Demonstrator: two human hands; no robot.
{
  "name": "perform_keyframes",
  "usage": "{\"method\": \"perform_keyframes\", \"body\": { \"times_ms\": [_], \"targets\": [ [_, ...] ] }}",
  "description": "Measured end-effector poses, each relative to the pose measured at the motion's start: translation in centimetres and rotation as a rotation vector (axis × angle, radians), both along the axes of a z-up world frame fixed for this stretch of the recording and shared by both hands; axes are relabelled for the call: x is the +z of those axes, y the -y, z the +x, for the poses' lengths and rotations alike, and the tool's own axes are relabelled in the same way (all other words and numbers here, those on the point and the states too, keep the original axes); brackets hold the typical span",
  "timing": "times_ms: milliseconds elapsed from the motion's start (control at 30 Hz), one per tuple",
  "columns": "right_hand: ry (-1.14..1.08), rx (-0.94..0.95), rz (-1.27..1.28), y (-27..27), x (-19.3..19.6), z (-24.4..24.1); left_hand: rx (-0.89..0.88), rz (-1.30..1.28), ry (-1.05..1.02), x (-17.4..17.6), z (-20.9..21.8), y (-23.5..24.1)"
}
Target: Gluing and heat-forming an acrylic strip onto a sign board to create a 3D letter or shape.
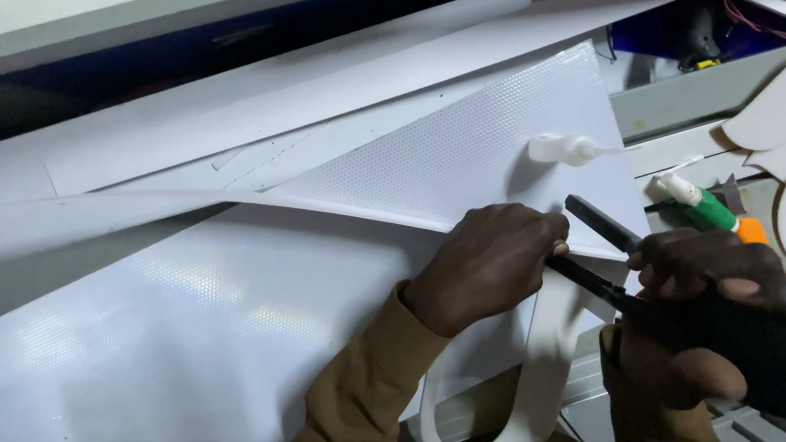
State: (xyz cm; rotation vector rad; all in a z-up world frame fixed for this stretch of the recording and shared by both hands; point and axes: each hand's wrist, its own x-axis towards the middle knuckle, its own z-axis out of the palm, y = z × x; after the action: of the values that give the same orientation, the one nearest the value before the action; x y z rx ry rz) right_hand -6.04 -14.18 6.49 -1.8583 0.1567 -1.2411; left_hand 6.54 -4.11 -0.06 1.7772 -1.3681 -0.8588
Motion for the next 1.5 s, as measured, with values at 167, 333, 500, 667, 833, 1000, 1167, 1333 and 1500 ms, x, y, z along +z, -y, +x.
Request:
{"method": "perform_keyframes", "body": {
  "times_ms": [167,333,500,667,833,1000,1167,1333,1500],
  "targets": [
    [-0.093,-0.108,0.071,-0.3,-1.4,-1.1,-0.019,-0.020,-0.010,0.3,0.1,-0.3],
    [-0.133,-0.006,-0.002,0.9,-0.8,-1.5,-0.068,0.005,-0.031,0.8,0.6,-0.4],
    [-0.108,-0.147,0.043,-0.6,-0.6,-0.3,-0.092,0.040,0.025,0.0,-0.4,-0.3],
    [-0.155,0.152,0.067,4.3,-4.2,-4.3,-0.055,-0.112,0.159,1.1,0.3,-0.5],
    [-0.375,0.470,0.115,9.7,-4.4,-6.9,0.004,-0.142,0.218,-0.6,-1.5,0.1],
    [-0.602,0.772,0.175,12.9,-3.7,-8.0,0.005,-0.134,0.211,-1.4,-2.5,0.1],
    [-0.754,0.916,0.195,14.8,-3.7,-8.5,0.198,-0.281,0.362,-0.8,-3.0,-0.6],
    [-0.756,0.791,0.203,15.3,-5.1,-10.2,0.223,-0.278,0.380,-1.0,-3.2,-0.5],
    [-0.447,0.230,0.197,3.7,-2.2,-5.3,0.212,-0.253,0.389,-0.9,-3.2,-0.3]
  ]
}}
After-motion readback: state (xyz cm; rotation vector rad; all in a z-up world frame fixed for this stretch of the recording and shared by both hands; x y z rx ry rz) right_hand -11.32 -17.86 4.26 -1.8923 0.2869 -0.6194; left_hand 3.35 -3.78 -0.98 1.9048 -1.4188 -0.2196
